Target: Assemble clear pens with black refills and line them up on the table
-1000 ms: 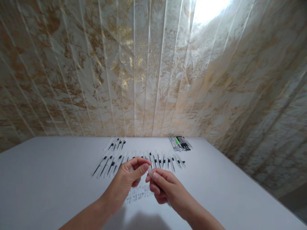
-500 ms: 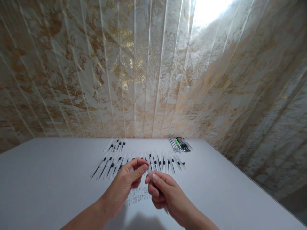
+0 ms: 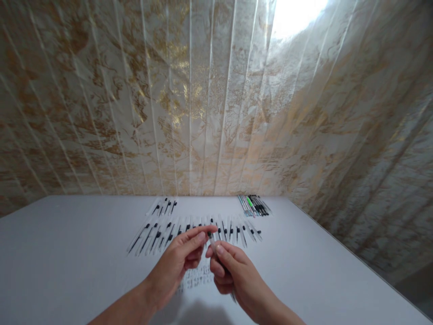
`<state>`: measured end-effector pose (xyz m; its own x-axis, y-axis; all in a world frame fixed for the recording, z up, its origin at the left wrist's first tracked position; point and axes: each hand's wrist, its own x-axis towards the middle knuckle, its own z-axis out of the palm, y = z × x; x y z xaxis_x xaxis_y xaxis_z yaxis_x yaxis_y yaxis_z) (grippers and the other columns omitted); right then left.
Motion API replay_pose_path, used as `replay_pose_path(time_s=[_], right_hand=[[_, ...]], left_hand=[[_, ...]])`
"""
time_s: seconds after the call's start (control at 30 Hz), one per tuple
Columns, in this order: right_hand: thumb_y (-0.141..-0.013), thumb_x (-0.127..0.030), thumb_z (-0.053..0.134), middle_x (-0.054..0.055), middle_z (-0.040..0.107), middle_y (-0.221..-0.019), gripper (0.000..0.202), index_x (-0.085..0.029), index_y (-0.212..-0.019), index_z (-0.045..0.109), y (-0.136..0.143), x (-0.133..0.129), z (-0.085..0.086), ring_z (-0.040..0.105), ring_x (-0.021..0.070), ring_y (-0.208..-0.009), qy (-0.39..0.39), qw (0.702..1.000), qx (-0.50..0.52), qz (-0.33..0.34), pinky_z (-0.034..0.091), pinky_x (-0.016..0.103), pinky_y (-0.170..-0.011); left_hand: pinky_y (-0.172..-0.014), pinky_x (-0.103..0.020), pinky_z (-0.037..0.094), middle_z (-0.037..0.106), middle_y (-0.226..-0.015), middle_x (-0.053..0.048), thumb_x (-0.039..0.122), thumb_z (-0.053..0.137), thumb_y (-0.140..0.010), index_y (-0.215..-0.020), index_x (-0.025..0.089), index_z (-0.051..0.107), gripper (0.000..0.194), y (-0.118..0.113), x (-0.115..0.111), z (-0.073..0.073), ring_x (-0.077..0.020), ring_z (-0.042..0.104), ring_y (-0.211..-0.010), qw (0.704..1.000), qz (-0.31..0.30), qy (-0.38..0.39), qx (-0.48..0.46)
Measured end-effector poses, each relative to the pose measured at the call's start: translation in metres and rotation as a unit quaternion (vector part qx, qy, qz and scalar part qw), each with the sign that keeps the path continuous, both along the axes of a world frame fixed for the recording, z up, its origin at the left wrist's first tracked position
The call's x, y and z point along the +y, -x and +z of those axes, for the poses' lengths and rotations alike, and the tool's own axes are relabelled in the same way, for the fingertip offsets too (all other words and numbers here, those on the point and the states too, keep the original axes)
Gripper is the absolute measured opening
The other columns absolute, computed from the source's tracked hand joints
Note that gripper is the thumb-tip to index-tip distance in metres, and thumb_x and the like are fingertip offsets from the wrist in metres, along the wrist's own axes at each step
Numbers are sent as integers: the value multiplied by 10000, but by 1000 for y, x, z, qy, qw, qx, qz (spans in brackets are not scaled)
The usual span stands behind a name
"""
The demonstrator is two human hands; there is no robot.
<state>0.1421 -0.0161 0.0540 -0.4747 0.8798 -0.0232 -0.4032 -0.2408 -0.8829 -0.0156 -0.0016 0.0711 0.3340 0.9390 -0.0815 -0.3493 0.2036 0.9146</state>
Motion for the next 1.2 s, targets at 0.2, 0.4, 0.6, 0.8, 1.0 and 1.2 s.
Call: replay_pose_path(time_s=[0.2, 0.4, 0.6, 0.8, 1.0, 1.2], right_hand=[[-825, -542, 698, -99, 417, -555, 390, -166, -847, 598, 2, -3, -1, 190, 28, -411, 3, 1000, -4, 6, 110, 198, -403], [-829, -526, 702, -102, 417, -554, 373, -169, -851, 596, 3, -2, -4, 185, 28, -413, 7, 1000, 13, -2, 112, 196, -404], [-816, -535, 711, -99, 425, -549, 388, -162, -852, 610, 5, -3, -7, 192, 24, -404, 15, 1000, 10, 3, 122, 191, -398], [-805, -527, 727, -103, 420, -544, 385, -165, -845, 605, 6, -2, -6, 197, 25, -410, 22, 999, 23, -12, 129, 186, -397], [-794, -544, 729, -106, 416, -536, 403, -164, -844, 605, 7, -3, -7, 186, 24, -403, 28, 999, 17, -5, 117, 189, -396], [-793, -521, 740, -105, 417, -535, 385, -166, -842, 600, 7, -3, -5, 193, 28, -413, 38, 999, 31, -10, 120, 187, -402]], left_hand=[[-539, -209, 256, 526, -602, 65, 474, 756, -779, -814, 205, 586, 320, -1, 0, -2, -76, 332, -544, 1000, 5, -6, 14], [-516, -200, 230, 465, -554, 77, 494, 777, -733, -1046, 175, 674, 459, -1, 0, -2, -83, 320, -548, 1000, 4, 15, -17], [-558, -210, 290, 509, -570, 79, 455, 766, -777, -784, 201, 593, 307, -2, 2, -6, -72, 362, -533, 1000, 13, 13, -6], [-520, -196, 248, 479, -570, 80, 487, 789, -734, -1046, 168, 669, 462, -1, 1, -6, -76, 352, -547, 999, 13, 21, -27], [-569, -204, 315, 544, -584, 66, 461, 756, -787, -799, 202, 592, 307, -2, 0, -9, -72, 426, -534, 1000, 7, 22, -5], [-507, -193, 245, 541, -586, 60, 485, 777, -749, -991, 168, 672, 413, -2, 2, -8, -70, 376, -534, 999, 10, 22, -32]])
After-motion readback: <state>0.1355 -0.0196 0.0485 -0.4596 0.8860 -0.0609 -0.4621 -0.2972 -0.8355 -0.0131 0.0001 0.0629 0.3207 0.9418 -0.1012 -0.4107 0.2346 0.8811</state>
